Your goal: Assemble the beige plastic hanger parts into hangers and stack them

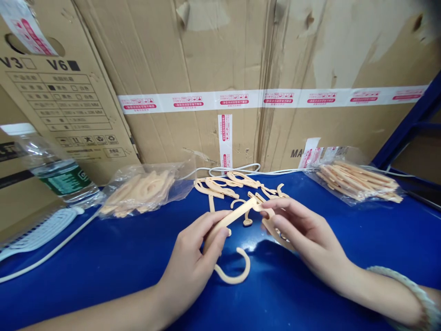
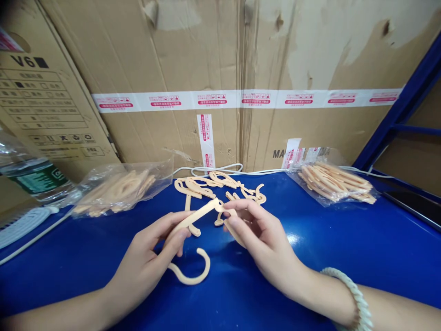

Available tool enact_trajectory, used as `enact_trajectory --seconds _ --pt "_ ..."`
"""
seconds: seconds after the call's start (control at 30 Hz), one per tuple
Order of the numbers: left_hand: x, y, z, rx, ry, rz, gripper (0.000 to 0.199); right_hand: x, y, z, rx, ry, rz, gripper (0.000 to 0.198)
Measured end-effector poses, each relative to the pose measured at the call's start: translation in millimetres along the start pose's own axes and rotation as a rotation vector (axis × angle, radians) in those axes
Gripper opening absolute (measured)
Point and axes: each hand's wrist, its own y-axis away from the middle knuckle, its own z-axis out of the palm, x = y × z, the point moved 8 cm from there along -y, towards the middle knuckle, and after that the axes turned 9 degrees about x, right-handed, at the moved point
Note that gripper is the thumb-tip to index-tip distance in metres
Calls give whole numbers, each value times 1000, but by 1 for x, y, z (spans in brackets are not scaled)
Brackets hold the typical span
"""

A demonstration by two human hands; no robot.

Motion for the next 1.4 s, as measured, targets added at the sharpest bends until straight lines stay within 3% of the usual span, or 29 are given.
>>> enact_trajectory --seconds 0.13,0.3,0.53,0.77,0.87,0.97,1.03,1.13,1.23,1.3,1.4 --pt "19 5 4 -11 -328 421 30 19 8 23 -195 -163 228 30" --pt "43 26 16 -3 -678 881 32 26 25 43 -421 -147 405 41" --pt "49 37 29 -105 -845 1015 25 29 41 47 -521 -60 453 44" --pt "48 42 32 -145 -865 1043 25 12 38 40 -433 176 249 41" --pt "42 39 32 -187 -791 909 27 -10 40 42 -449 342 -54 34" --pt "27 31 34 -296 -615 622 31 -35 44 44 -459 430 -352 27" --pt "17 24 34 -340 -458 409 34 -43 36 36 -399 381 -349 24" --pt "-1 12 29 -318 -179 47 35 -53 8 4 -187 336 -307 21" --pt "-24 8 29 -267 96 -316 36 -62 -23 -34 8 404 -404 16" --pt "-33 8 32 -247 245 -465 41 -61 -38 -50 29 476 -502 14" --pt "-36 7 34 -231 366 -540 50 -42 -51 -57 -63 609 -603 16"
